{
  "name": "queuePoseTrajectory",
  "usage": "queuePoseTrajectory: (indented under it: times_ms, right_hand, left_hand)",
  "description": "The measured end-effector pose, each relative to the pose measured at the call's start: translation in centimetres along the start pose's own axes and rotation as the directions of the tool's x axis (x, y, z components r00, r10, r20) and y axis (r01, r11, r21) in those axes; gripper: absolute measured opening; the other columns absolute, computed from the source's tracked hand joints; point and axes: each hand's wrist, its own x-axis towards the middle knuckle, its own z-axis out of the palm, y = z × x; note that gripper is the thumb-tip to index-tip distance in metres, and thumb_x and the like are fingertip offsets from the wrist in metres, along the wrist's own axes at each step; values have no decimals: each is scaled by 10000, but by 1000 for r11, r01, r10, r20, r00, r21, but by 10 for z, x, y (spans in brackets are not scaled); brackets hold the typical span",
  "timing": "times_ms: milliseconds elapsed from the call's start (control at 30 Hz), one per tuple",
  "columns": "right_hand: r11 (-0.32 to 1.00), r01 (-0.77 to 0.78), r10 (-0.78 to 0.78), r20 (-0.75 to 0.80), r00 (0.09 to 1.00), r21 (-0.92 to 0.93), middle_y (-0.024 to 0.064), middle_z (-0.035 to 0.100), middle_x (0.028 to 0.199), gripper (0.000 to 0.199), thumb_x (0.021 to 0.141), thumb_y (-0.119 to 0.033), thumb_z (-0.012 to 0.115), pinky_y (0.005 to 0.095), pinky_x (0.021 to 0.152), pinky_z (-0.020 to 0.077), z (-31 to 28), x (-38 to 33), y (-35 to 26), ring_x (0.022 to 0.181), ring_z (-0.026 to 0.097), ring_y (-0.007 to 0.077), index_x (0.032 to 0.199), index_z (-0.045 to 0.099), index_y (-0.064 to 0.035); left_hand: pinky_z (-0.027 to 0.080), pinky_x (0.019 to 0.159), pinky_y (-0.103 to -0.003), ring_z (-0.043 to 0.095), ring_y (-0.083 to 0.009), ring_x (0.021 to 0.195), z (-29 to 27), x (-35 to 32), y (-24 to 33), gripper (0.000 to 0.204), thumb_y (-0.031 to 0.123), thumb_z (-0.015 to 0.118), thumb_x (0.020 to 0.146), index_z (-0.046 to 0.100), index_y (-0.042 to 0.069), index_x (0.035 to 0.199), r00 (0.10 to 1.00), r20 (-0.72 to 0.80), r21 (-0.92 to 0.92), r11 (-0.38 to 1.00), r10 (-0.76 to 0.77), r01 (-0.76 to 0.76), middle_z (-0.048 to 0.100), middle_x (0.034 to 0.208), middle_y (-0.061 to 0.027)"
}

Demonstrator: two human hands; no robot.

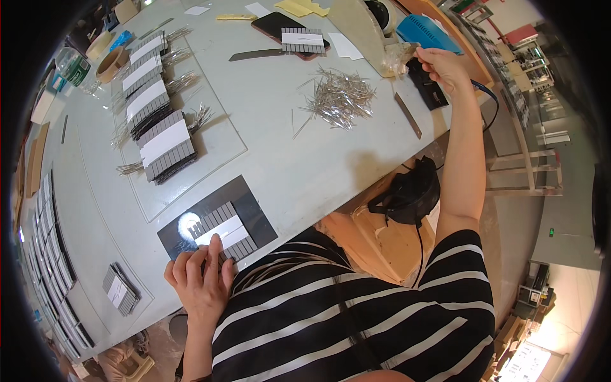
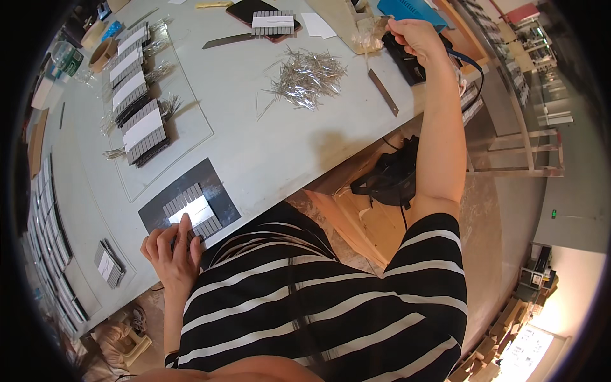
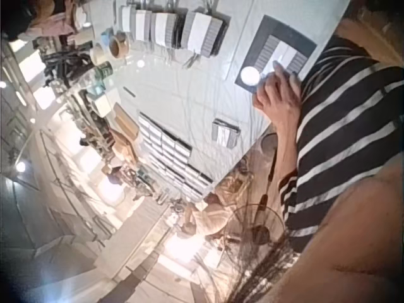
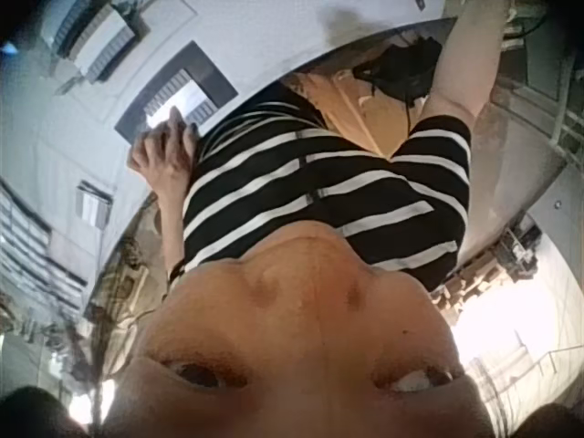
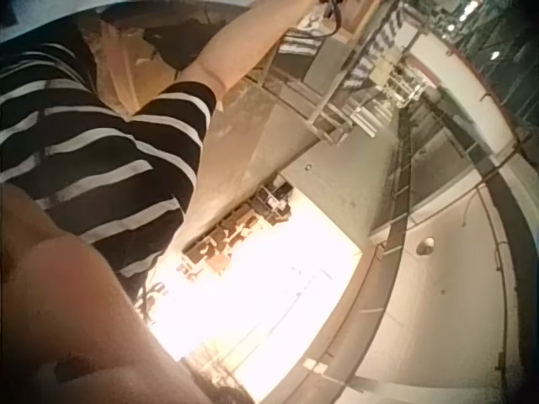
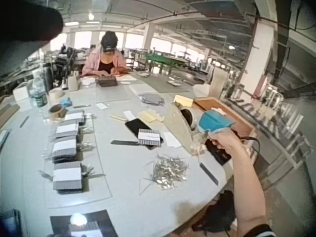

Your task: Inserting small metal pins into slotted components on an assembly line.

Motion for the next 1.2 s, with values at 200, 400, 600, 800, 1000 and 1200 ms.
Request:
queuePoseTrajectory:
  times_ms: [200, 400, 600, 800, 1000, 1200]
  right_hand:
    - [558, 174, -344, -35, 938, -811, 183, 725, 847, 268, 875, -294, 670, 408, 741, 530, 35, 3, 29, 812, 717, 279, 888, 758, -41]
    - [932, 142, -174, 68, 982, 333, -14, 676, 833, 193, 933, -140, 699, 189, 623, 413, 88, -151, -7, 699, 551, 54, 1057, 739, 3]
    - [774, 29, -400, 451, 798, 633, 37, 654, 858, 153, 934, -5, 668, 201, 583, 415, 188, -266, -46, 654, 536, 71, 1073, 724, 30]
    - [780, 116, -450, 423, 786, 615, 63, 673, 887, 203, 917, 50, 667, 204, 587, 468, 220, -290, -59, 697, 633, 100, 1111, 714, 16]
    - [773, 47, -358, 373, 856, 633, 79, 717, 862, 134, 942, 2, 663, 202, 585, 474, 228, -296, -59, 698, 645, 94, 1069, 707, -6]
    - [844, 189, -393, 340, 854, 501, 124, 687, 1147, 93, 935, -86, 699, 272, 809, 489, 231, -301, -53, 981, 641, 162, 1016, 726, -50]
  left_hand:
    - [358, 969, -420, 530, -224, 1051, -3, -3, -2, 431, 261, 744, 834, 701, 106, 1234, 999, -19, -36, 999, -29, 28, 590, 1060, -23]
    - [354, 929, -391, 537, -190, 1029, -8, 6, 1, 445, 289, 725, 852, 660, 91, 1245, 998, -60, -61, 998, -30, 26, 581, 1031, -6]
    - [351, 918, -390, 523, -183, 1030, 0, 4, 3, 442, 302, 720, 858, 658, 82, 1237, 998, -57, -64, 997, -38, 35, 567, 1038, -3]
    - [359, 903, -400, 519, -189, 1038, -1, 5, 5, 452, 313, 716, 868, 656, 71, 1245, 998, -60, -77, 997, -28, 24, 562, 1041, -8]
    - [322, 947, -400, 502, -191, 1051, -2, 4, 3, 484, 322, 728, 856, 668, 102, 1283, 1000, -7, -71, 997, -12, 11, 571, 1075, -6]
    - [320, 949, -397, 503, -189, 1052, 0, 4, 2, 493, 322, 727, 858, 658, 99, 1292, 1000, -22, -103, 995, -17, 15, 575, 1076, -4]
